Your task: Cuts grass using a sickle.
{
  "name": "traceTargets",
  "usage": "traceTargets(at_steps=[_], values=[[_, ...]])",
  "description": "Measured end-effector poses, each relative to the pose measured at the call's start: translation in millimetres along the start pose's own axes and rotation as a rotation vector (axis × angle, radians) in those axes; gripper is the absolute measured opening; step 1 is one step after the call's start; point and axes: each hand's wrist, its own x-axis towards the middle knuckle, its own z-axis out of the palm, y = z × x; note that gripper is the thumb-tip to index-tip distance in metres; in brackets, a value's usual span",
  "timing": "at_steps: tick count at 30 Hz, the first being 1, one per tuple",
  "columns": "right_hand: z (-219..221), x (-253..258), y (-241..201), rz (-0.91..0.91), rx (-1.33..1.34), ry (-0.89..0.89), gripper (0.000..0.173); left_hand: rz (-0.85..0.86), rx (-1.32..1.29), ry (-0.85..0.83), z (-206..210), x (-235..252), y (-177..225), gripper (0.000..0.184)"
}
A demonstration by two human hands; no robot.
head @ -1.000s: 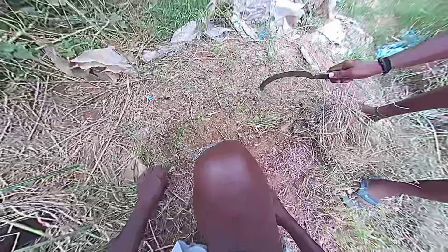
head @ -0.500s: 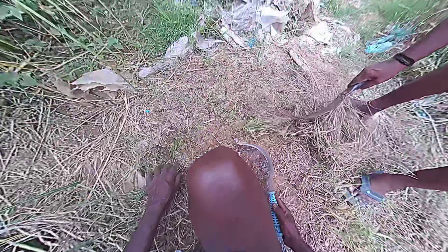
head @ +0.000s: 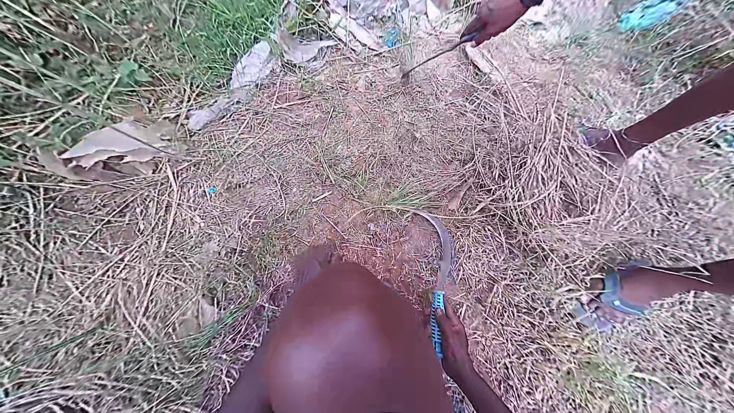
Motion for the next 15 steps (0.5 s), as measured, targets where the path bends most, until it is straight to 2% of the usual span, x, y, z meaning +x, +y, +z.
traceTargets(at_steps=[2, 4, 8, 13, 15], values=[[10, 14, -3, 0.028, 0.012, -0.032, 0.052, 0.1, -0.042, 0.379, 47, 61, -24, 0.049], [18, 26, -6, 0.055, -0.017, -0.056, 0.052, 0.088, -0.084, 0.359, 48, 97, -23, 0.058], [22, 37, -11, 0.038, -0.089, -0.129, 0.052, 0.101, -0.169, 0.317, 22, 116, 12, 0.062], [1, 57, -5, -0.028, -0.222, -0.247, 0.056, 0.205, -0.174, 0.415, 21, 140, 42, 0.068], [6, 53, -22, -0.073, -0.249, -0.31, 0.054, 0.235, -0.144, 0.452, 22, 146, 53, 0.069]])
